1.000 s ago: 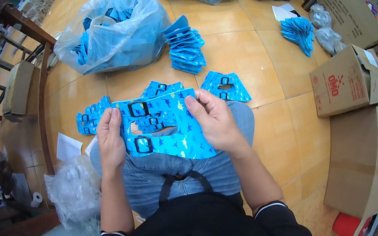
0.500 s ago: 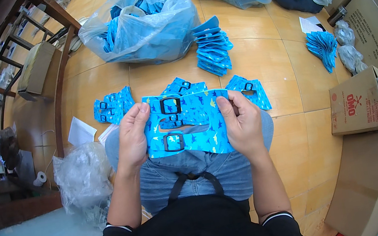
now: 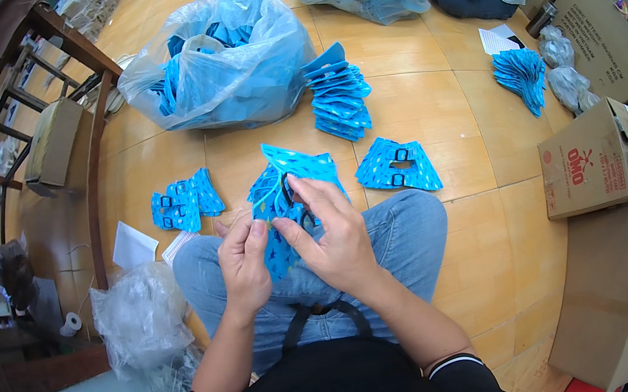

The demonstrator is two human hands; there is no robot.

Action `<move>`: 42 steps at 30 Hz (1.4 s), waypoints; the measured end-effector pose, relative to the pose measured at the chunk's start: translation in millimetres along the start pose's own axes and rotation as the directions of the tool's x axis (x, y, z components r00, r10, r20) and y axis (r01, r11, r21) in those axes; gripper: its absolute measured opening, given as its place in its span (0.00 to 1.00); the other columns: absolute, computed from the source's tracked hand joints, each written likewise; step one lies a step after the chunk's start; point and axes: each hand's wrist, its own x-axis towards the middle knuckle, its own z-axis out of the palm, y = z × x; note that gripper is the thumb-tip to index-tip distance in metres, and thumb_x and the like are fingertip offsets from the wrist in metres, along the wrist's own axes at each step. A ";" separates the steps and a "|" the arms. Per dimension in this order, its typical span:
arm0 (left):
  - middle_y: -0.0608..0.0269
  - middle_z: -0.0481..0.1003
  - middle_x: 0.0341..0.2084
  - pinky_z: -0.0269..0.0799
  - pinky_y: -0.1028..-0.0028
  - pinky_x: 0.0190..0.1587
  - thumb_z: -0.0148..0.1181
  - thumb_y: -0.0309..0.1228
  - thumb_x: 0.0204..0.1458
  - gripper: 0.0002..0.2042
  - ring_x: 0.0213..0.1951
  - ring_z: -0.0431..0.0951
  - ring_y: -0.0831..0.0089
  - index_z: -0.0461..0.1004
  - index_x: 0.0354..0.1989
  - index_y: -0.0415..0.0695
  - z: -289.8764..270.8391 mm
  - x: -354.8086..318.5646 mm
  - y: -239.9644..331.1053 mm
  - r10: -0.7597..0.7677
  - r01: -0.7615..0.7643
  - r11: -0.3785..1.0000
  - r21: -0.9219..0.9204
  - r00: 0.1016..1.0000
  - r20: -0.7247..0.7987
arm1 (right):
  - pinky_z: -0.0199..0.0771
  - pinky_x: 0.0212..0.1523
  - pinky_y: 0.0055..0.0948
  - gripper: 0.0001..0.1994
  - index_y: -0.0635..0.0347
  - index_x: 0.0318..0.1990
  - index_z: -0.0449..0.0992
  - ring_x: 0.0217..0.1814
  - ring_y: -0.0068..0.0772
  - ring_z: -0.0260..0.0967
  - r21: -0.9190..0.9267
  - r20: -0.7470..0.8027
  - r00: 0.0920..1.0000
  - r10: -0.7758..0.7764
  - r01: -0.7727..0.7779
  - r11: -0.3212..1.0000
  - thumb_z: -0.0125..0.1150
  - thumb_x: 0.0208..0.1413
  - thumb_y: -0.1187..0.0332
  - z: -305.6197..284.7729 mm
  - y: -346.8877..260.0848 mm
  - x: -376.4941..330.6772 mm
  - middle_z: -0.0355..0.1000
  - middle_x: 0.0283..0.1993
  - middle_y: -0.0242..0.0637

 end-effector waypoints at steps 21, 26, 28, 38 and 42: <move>0.71 0.72 0.34 0.63 0.82 0.50 0.48 0.33 0.63 0.13 0.39 0.69 0.86 0.72 0.46 0.36 8.7 -0.4 3.9 -0.162 0.097 0.939 -0.329 0.971 -0.175 | 0.70 0.55 0.39 0.25 0.72 0.54 0.70 0.58 0.53 0.68 -0.175 0.095 0.986 -0.135 0.150 0.973 0.67 0.50 0.67 0.0 0.6 -5.4 0.68 0.57 0.55; 0.61 0.73 0.48 0.65 0.78 0.53 0.52 0.27 0.61 0.18 0.49 0.72 0.78 0.65 0.57 0.34 17.0 1.0 2.1 -0.231 0.191 0.883 -0.428 0.972 -0.042 | 0.73 0.51 0.39 0.15 0.72 0.50 0.73 0.52 0.52 0.73 -0.074 0.061 0.998 -0.028 0.033 0.997 0.59 0.56 0.73 4.9 13.0 -7.3 0.73 0.49 0.57; 0.60 0.73 0.48 0.68 0.76 0.52 0.54 0.26 0.59 0.18 0.50 0.72 0.76 0.66 0.57 0.34 16.5 1.5 1.5 -0.227 0.205 0.905 -0.373 0.974 -0.015 | 0.75 0.49 0.37 0.14 0.72 0.49 0.73 0.50 0.50 0.74 -0.061 0.057 0.998 0.030 -0.026 0.998 0.57 0.57 0.74 4.2 14.7 -10.8 0.74 0.47 0.57; 0.64 0.75 0.37 0.67 0.84 0.40 0.56 0.22 0.56 0.11 0.38 0.72 0.85 0.74 0.47 0.31 9.1 -10.3 10.4 -0.248 0.240 0.937 -0.253 0.969 0.001 | 0.77 0.42 0.29 0.18 0.66 0.58 0.65 0.44 0.36 0.77 0.493 -0.075 0.917 0.392 -0.308 0.814 0.45 0.67 0.64 -2.6 21.0 -7.5 0.76 0.46 0.50; 0.62 0.77 0.40 0.65 0.83 0.46 0.55 0.20 0.55 0.12 0.39 0.73 0.83 0.73 0.47 0.31 1.5 -7.7 13.0 -0.235 0.230 0.912 -0.341 0.972 0.029 | 0.74 0.48 0.28 0.22 0.66 0.62 0.60 0.51 0.34 0.73 0.660 0.085 0.872 0.483 -0.412 0.629 0.45 0.67 0.61 -17.6 19.3 -8.0 0.72 0.53 0.51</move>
